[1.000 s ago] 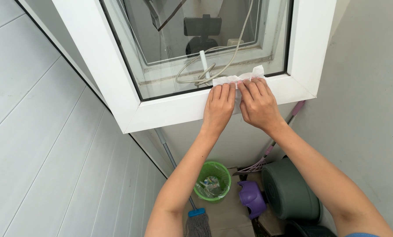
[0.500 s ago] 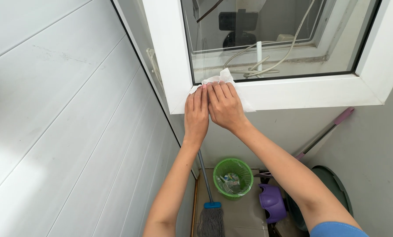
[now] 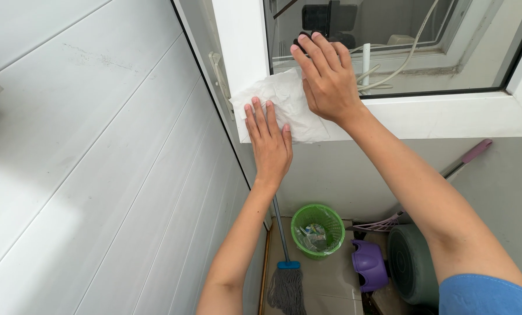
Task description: Wiping the white frame of a window using a paper towel.
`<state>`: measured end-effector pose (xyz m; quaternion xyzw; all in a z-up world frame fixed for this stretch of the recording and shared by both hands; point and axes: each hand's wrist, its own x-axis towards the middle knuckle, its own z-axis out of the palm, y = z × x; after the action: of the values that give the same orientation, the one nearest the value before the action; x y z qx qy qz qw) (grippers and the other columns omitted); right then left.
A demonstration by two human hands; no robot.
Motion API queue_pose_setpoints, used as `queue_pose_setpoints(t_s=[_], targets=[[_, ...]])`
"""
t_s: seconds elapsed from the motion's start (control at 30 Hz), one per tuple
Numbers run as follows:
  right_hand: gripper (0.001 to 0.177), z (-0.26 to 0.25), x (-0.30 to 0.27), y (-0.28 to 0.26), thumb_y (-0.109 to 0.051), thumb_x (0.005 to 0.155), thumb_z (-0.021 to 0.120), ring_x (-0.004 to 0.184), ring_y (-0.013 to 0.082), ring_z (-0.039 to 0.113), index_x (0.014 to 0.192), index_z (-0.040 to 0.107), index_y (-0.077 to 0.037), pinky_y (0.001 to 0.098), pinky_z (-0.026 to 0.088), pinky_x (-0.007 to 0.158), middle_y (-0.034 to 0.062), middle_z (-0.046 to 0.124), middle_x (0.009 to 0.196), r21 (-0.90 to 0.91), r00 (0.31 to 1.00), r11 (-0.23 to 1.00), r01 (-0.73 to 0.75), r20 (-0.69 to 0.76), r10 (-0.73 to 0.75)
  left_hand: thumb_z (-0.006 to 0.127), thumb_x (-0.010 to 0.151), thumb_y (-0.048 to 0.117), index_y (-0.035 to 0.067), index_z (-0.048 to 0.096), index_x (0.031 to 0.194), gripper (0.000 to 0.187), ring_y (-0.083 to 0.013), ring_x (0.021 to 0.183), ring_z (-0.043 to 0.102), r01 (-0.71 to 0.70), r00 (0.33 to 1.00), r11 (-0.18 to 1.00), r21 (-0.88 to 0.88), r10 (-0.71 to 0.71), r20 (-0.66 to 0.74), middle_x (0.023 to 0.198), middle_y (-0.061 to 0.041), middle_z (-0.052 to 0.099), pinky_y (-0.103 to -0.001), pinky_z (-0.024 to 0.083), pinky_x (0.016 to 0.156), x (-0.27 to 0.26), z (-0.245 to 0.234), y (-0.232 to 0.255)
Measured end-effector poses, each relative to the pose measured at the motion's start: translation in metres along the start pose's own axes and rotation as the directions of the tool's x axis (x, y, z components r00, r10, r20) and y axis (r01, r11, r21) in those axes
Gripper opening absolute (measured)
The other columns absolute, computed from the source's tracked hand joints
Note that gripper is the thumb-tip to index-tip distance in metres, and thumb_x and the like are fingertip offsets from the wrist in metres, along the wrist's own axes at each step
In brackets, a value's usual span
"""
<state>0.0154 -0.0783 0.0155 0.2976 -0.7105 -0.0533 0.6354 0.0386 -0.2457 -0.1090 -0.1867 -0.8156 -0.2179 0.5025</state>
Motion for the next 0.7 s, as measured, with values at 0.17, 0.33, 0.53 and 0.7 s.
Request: queue_pose_setpoints(t_s=[0.17,0.33,0.53,0.7], targets=[[0.047,0.008,-0.006,0.034,-0.015,0.111,0.041,0.148,0.0426,0.037,0.152,0.053,0.004,0.0521,0.04,0.114,0.026,0.042,0.158,-0.099,0.993,0.992,-0.077,0.076,0.085,0.026,0.116,0.04,-0.003,0.004,0.163,0.067,-0.0397,0.163,-0.001,0.049,0.999,0.998,-0.05,-0.048,0.011,0.172,-0.022,0.0,-0.055,0.015,0.135,0.018,0.004,-0.003],[0.05,0.013,-0.012,0.033,-0.025,0.116,0.04,0.151,0.0425,0.034,0.158,0.045,0.001,0.0534,0.032,0.121,0.025,0.037,0.162,-0.077,0.983,0.991,-0.111,0.138,0.121,0.053,0.101,0.013,-0.011,0.046,0.144,0.049,-0.0491,0.151,0.024,0.05,0.999,0.998,-0.026,-0.05,0.002,0.159,-0.03,0.033,-0.061,0.021,0.127,0.039,0.027,-0.026],[0.054,0.014,-0.013,0.034,-0.028,0.117,0.031,0.15,0.0425,0.033,0.155,0.052,0.004,0.0517,0.033,0.121,0.0258,0.037,0.161,-0.038,0.982,0.988,-0.152,0.109,0.155,0.057,0.097,0.013,-0.006,0.01,0.161,0.082,-0.059,0.156,-0.002,0.053,0.994,0.981,0.189,-0.034,-0.104,0.165,-0.039,0.0,-0.066,0.011,0.134,0.082,0.019,-0.02],[0.051,0.012,-0.012,0.034,-0.023,0.116,0.034,0.149,0.0425,0.033,0.153,0.056,0.005,0.052,0.033,0.121,0.0261,0.039,0.16,-0.036,0.982,0.987,-0.156,0.103,0.159,0.043,0.085,0.009,0.021,0.041,0.155,0.071,-0.065,0.153,0.009,0.101,0.993,0.963,0.251,-0.081,-0.089,0.169,-0.029,-0.002,-0.074,0.028,0.122,0.099,0.009,-0.011]])
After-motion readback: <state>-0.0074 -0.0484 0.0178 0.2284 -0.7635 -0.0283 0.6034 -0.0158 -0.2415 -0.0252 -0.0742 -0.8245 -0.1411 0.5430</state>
